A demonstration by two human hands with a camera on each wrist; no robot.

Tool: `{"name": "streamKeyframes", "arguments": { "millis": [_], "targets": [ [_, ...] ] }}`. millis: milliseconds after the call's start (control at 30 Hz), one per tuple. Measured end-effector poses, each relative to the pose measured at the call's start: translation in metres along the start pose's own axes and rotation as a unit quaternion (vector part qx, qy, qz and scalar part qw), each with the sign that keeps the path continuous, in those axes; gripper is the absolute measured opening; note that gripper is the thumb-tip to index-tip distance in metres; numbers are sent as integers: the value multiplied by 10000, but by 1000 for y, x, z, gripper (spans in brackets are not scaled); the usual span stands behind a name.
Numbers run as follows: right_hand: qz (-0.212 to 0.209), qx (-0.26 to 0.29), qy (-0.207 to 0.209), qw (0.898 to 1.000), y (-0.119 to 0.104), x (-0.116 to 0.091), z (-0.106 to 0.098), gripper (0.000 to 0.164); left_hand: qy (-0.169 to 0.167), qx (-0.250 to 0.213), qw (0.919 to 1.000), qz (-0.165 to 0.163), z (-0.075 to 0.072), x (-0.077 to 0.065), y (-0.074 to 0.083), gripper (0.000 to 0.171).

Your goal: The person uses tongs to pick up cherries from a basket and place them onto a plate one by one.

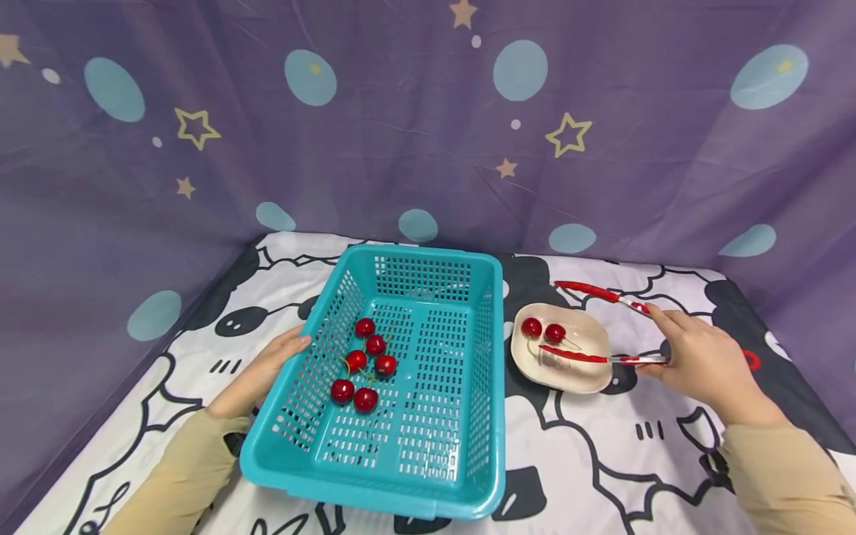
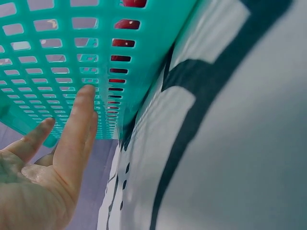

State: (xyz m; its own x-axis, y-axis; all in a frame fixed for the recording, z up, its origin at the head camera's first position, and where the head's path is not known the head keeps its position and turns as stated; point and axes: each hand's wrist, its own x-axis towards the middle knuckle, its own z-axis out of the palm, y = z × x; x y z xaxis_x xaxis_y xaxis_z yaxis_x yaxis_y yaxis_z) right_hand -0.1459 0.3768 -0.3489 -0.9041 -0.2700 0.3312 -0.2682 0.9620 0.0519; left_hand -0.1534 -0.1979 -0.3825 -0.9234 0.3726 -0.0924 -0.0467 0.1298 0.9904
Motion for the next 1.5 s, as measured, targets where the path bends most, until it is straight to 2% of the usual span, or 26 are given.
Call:
{"name": "streamKeyframes", "arguments": {
  "millis": [500,767,967,1133,1233,1333,1500],
  "targets": [
    [585,570,-203,9965,-7,11,-16,103,-32,-30,10000,-10,0,-2,2,62],
    [277,704,53,9971,-25,31,-32,99,25,-90,9999,-56,-1,-3,2,60],
    [-234,473,177,9984,-44,51,-59,97,-48,-46,10000,35,0,1,2,61],
    [-847,458,448,9943,-68,68,-79,95,2,22,10000,-41,-1,3,2,61],
    [-1355,406,559,9884,-85,77,-86,92,-8,6,10000,-49,-1,3,1,61],
    [-1963,386,695,9773,-102,86,-90,91,-8,-31,10000,-49,-1,3,1,61],
    [-2555,418,585,9641,-133,97,-97,92,-5,-94,9999,-71,0,2,2,61]
  ]
}}
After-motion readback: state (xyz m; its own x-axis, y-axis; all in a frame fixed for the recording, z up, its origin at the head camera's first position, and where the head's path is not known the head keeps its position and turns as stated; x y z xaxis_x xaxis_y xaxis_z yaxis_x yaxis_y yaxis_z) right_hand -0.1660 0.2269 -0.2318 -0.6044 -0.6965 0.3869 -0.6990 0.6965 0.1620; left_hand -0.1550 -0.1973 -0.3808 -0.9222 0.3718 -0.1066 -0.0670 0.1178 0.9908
